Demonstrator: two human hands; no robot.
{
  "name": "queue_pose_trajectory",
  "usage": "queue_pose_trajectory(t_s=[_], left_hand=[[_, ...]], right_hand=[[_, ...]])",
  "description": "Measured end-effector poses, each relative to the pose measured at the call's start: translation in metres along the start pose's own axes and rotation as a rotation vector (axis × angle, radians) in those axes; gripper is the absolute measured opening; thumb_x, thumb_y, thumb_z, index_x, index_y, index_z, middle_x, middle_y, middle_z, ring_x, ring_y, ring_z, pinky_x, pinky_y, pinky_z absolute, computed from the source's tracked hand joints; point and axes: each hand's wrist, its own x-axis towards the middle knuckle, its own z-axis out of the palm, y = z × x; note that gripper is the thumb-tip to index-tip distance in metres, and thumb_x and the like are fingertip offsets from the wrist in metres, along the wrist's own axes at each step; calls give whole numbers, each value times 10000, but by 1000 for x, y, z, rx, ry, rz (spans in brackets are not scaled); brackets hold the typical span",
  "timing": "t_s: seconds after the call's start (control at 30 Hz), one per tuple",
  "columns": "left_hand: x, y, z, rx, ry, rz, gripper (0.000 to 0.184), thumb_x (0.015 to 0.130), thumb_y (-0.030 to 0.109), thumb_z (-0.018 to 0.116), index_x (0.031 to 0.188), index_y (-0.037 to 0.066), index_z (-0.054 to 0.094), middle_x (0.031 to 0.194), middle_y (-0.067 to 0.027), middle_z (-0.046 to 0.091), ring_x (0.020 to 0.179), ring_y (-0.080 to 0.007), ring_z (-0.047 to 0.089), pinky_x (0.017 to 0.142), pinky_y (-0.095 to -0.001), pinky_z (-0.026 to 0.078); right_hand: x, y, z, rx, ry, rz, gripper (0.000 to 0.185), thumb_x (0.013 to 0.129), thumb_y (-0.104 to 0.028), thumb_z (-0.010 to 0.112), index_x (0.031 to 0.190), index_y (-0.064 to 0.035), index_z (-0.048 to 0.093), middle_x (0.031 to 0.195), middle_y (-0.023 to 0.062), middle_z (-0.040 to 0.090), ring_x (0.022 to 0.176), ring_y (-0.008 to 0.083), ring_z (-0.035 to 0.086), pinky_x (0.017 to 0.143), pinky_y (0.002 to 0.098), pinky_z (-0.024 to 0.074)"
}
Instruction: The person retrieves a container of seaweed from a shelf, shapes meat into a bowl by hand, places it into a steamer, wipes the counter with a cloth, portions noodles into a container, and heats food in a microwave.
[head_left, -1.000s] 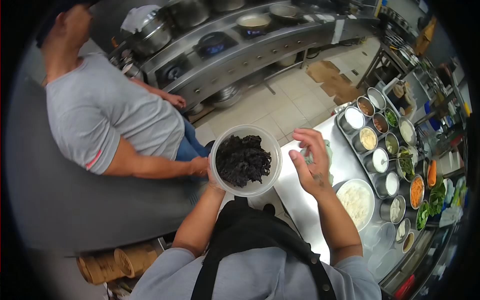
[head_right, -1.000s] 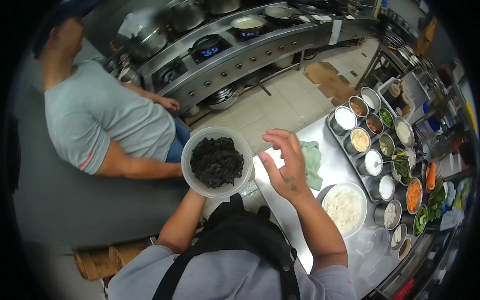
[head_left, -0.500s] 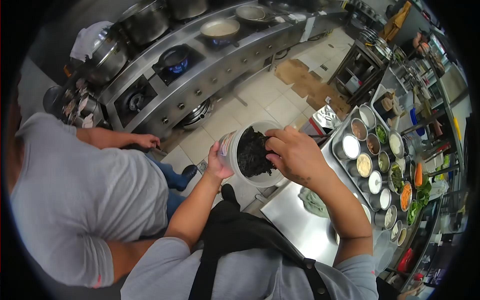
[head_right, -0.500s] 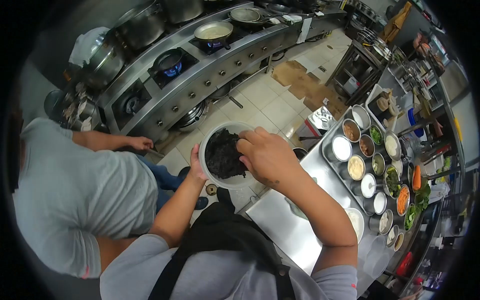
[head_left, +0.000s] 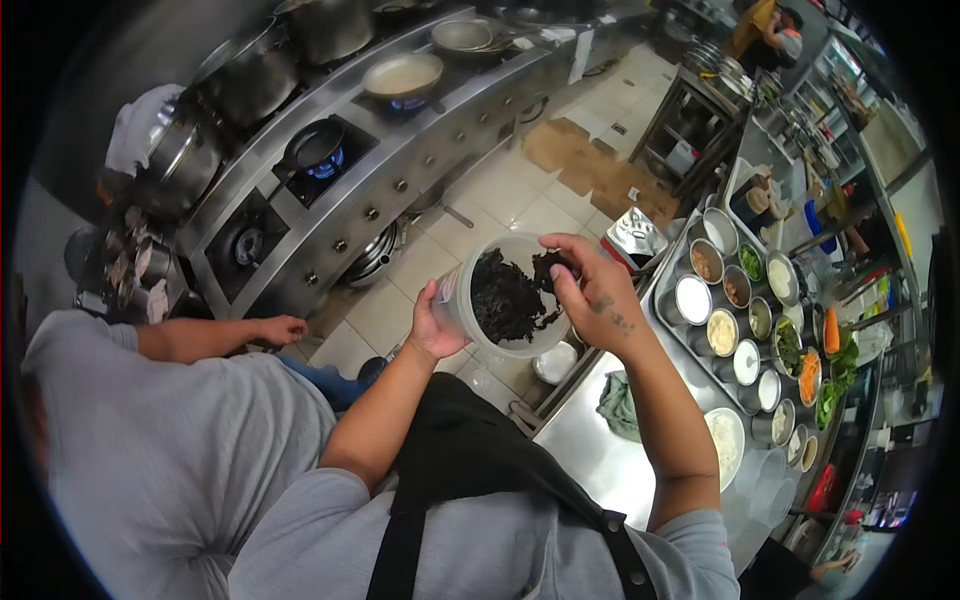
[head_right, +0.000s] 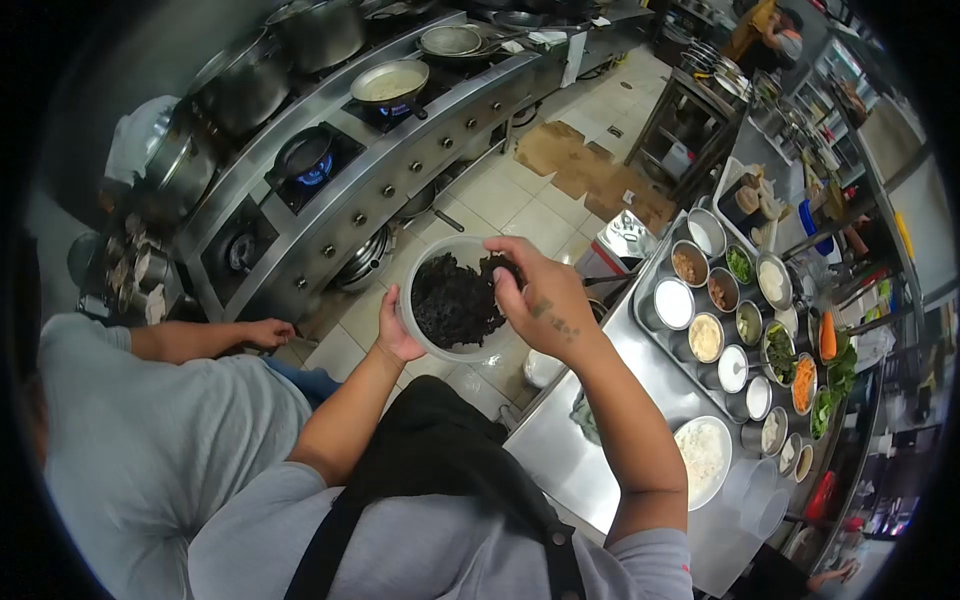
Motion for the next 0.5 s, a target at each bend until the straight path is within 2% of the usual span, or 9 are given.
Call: queue_pose_trajectory(t_s=[0.1,0.17,0.23,0.27,0.4,0.43,0.5], left_hand=[[14,3,8,41,-82,-22,891,796,679,537,1475,135,346,1482,-175,380,1364,-364,369,1115,-545,300],[30,6,-8,6,-104,-65,840,828,659,501,1466,130,362,1474,-178,390,1350,-367,387,1102,-548,321],[47,14,-30,-115,87,-140,768,877,613,444,1449,105,384,1455,-187,413,1322,-373,421,1087,-549,342],[56,19,-42,-161,95,-151,715,905,557,405,1432,74,400,1434,-192,438,1295,-380,448,1085,-547,346],[96,55,-83,-232,104,-182,708,895,525,390,1436,69,395,1437,-190,438,1303,-381,443,1092,-547,338],[103,68,-95,-257,46,-176,703,898,519,379,1441,72,390,1447,-191,426,1311,-382,435,1100,-545,329],[123,99,-119,-259,86,-199,733,883,543,401,1451,81,374,1459,-189,411,1316,-382,429,1104,-546,323]], right_hand=[[6,19,4,740,26,378,301,953,-104,493,1243,-27,518,953,91,694,755,95,636,599,217,470],[16,39,7,728,12,482,322,964,-136,472,1254,1,492,970,109,694,713,98,642,583,185,467],[28,59,20,1021,35,614,321,961,-164,473,1242,-11,504,980,129,693,690,125,660,572,196,478],[37,69,29,1084,53,666,329,957,-188,466,1223,1,508,979,160,686,675,166,678,543,215,496],[96,90,63,1312,129,848,347,947,-212,459,1186,33,513,966,211,665,654,211,684,470,264,511],[115,96,74,1375,171,897,355,937,-242,474,1173,17,533,935,208,658,611,201,663,439,263,497],[152,111,86,1621,104,893,380,930,-284,498,1174,5,532,907,187,647,598,191,647,406,264,444]])
